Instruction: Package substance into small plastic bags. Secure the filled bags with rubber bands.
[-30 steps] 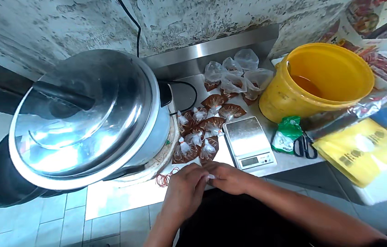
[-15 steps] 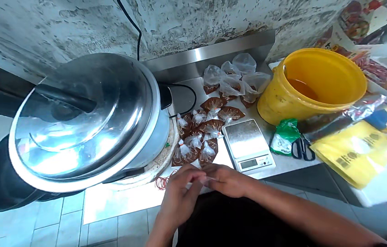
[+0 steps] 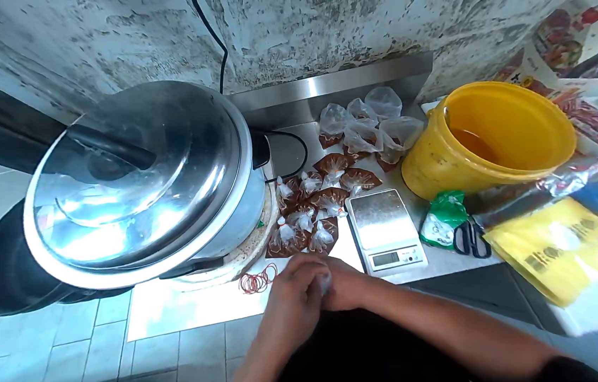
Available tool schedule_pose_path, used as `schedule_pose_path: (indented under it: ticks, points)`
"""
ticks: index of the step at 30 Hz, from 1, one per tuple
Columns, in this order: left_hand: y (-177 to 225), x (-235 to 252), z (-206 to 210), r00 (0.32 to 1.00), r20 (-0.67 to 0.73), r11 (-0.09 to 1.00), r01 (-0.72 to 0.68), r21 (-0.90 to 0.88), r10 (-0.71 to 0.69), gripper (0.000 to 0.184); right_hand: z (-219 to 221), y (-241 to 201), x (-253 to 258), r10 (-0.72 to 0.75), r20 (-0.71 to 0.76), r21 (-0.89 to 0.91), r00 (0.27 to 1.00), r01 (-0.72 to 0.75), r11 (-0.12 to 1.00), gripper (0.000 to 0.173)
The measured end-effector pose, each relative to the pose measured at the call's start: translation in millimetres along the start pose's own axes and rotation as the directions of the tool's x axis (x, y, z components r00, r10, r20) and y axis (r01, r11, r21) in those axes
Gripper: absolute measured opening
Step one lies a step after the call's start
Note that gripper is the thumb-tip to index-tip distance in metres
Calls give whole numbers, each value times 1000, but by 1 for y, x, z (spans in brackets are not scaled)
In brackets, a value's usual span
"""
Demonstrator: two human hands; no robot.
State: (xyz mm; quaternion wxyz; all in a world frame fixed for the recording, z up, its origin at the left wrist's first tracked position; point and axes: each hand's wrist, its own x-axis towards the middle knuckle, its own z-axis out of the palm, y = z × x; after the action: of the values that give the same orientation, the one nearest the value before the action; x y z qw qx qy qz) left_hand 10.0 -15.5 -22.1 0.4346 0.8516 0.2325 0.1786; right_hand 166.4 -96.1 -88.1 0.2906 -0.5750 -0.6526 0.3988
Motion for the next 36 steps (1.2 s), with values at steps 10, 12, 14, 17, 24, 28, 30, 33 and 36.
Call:
schedule_pose_path:
  ticks: [10, 12, 14, 17, 24, 28, 30, 33, 36]
  points:
    - [-56, -23, -22, 993, 114, 959, 60, -278, -29, 100, -28, -36, 7, -215, -102, 141, 971, 228, 963, 20]
    - [-49, -22, -10, 992, 123, 965, -4, -263, 38, 86, -32, -49, 12, -305, -124, 54, 944, 313, 948, 19]
    - [-40, -16, -8, 990, 67, 970, -104, -221, 122, 63, -43, -68, 15, -320, -94, -116, 943, 309, 944, 30]
    - [-18, -12, -19, 974, 57, 971, -210, -114, 217, 43, -59, -91, 13, -397, -18, -369, 917, 363, 855, 31]
    - [16, -21, -49, 986, 147, 745, 41, -665, 77, 43, -77, -134, 21, -419, 301, -500, 857, 516, 695, 47]
    - [18, -10, -43, 934, 91, 636, -162, -755, 346, 35, -87, -130, 25, -453, 223, -316, 863, 503, 804, 34]
    - [14, -8, -38, 920, 95, 684, -210, -699, 380, 33, -88, -123, 24, -524, 73, -164, 849, 528, 833, 38]
    - [9, -7, -35, 925, 210, 712, -86, -697, 317, 22, -83, -114, 22, -520, -183, 46, 835, 535, 843, 41]
    - [-2, -9, -36, 926, 242, 725, -47, -687, 289, 23, -84, -109, 18, -443, -242, 152, 863, 485, 861, 29]
